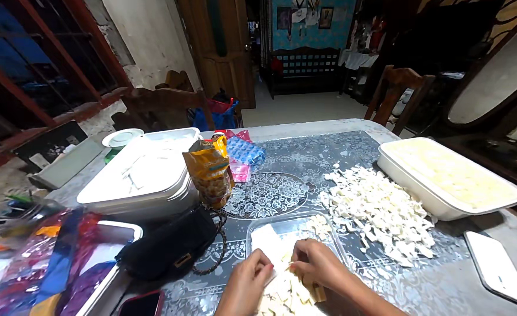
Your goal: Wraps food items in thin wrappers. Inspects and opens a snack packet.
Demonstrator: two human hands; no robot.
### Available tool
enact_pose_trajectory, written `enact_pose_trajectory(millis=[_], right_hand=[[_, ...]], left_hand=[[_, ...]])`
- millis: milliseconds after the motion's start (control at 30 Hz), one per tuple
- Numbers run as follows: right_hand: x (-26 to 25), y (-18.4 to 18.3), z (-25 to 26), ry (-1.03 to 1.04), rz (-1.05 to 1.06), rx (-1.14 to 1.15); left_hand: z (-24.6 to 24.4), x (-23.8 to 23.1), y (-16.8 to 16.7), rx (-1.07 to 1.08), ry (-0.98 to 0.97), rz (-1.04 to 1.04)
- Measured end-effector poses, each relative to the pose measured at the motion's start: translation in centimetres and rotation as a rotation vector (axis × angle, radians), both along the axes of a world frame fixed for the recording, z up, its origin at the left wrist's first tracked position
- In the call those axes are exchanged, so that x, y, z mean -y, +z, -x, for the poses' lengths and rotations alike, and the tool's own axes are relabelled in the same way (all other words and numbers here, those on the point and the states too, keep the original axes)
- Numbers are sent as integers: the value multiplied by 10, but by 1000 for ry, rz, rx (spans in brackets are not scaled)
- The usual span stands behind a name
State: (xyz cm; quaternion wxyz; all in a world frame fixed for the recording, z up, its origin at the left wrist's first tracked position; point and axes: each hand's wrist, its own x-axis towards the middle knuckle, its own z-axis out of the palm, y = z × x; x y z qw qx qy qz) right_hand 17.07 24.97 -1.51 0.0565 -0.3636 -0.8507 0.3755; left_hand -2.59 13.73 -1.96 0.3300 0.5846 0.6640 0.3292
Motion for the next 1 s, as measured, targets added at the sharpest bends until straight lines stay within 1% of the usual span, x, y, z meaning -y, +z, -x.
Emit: enact_pose_trajectory(millis=[67,167,233,333,367,400,433,500,533,567,600,633,700,767,800,833,867,933,1000], right_hand=[[2,4,-4,-66,33,-194],[6,4,-5,-68,108,-471],[12,2,-2,-43,131,-515],[21,-4,3,-55,-5,-480],[21,-7,3,-54,-36,-505],[18,-9,2,-46,-24,-543],[15,-8,1,-43,36,-591],[12,-2,1,-113,217,-708],[13,1,1,-149,279,-733],[14,3,2,-159,293,-731],[15,1,2,-138,241,-712],[17,-4,3,-92,136,-683],[20,-15,6,37,-137,-607],[18,-24,8,174,-399,-575],[15,-26,9,217,-482,-581],[14,-27,9,229,-518,-596],[13,-27,9,212,-509,-621],[13,-24,7,114,-374,-670],[17,-17,5,-14,-182,-647]], left_hand=[[0,-2,-5,112,106,-82],[-5,-3,-11,241,148,-168],[-14,-2,-11,287,157,-193],[-26,2,-7,437,173,-170],[-28,2,-5,480,178,-161],[-29,3,-4,499,184,-167],[-29,2,-3,499,187,-180],[-26,3,-3,482,166,-206],[-24,3,-5,456,151,-218],[-23,2,-7,436,137,-230],[-22,1,-10,437,122,-237],[-21,1,-12,449,108,-230],[-19,-1,-13,512,104,-178],[-18,-3,-9,658,136,-84],[-17,-3,-5,751,166,-48],[-17,-4,-1,824,200,-17],[-17,-4,2,865,225,14],[-16,-4,6,868,218,44],[-20,-2,4,761,153,-20]])
